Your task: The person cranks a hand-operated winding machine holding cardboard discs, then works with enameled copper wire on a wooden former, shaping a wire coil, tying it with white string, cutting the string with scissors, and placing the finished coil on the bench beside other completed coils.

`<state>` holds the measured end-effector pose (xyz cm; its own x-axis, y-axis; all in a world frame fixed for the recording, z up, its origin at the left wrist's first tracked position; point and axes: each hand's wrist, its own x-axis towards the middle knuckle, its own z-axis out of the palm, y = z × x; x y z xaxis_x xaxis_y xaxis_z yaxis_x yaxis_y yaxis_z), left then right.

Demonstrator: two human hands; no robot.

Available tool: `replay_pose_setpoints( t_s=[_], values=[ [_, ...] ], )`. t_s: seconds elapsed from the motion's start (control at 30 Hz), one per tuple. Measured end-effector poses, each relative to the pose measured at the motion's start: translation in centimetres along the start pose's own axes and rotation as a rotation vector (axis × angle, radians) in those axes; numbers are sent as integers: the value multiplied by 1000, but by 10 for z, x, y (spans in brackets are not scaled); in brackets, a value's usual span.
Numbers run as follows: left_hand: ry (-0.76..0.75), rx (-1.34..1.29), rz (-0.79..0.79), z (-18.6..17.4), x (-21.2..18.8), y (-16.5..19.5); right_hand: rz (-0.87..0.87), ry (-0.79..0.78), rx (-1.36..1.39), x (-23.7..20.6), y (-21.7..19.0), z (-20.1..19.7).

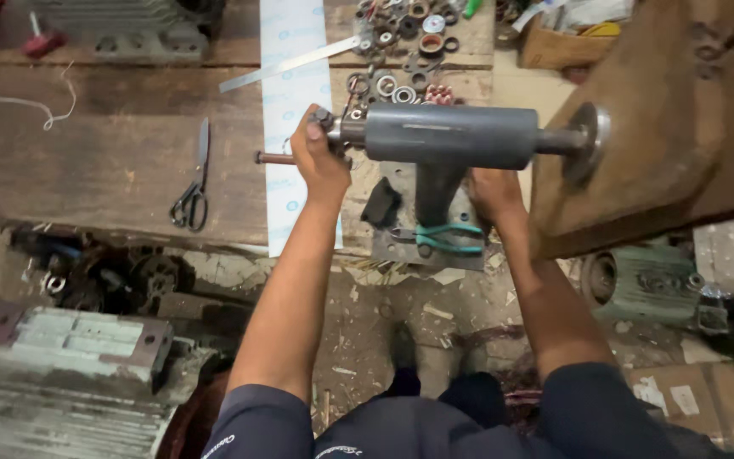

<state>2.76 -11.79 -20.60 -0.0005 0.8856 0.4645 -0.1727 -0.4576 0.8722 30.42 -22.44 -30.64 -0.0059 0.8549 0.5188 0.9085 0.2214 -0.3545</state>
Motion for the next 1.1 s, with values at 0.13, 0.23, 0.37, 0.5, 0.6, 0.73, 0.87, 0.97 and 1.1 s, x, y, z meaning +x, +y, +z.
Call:
replay_pose_setpoints(
  t_s=[0.13, 0.23, 0.37, 0.5, 0.6, 0.73, 0.87, 0.97, 1.1],
  values=[
    [109, -125, -25, -2, 10, -39, 145, 279, 75, -72, 14, -3],
    [90, -225, -32, -6, 19, -54, 889, 330, 1076, -156, 7, -23],
    [-10, -189, 27, -9, 30, -52, 981, 429, 643, -216, -22, -94],
    [-11, -302, 46, 3, 38, -33, 772, 513, 373, -186, -56, -209],
    [77, -273, 4, 12, 42, -18, 605, 428, 63, -140, -92, -291],
    [132, -239, -9, 16, 48, -4, 353, 389, -117, -70, -138, -336],
    [106, -411, -34, 21, 54, 8, 377, 298, -133, -19, -149, -353],
    [171, -450, -111, 24, 55, 17, 386, 196, -241, 6, -142, -363],
    [161, -368, -93, 26, 53, 27, 338, 79, -354, 36, -131, -360]
  ],
)
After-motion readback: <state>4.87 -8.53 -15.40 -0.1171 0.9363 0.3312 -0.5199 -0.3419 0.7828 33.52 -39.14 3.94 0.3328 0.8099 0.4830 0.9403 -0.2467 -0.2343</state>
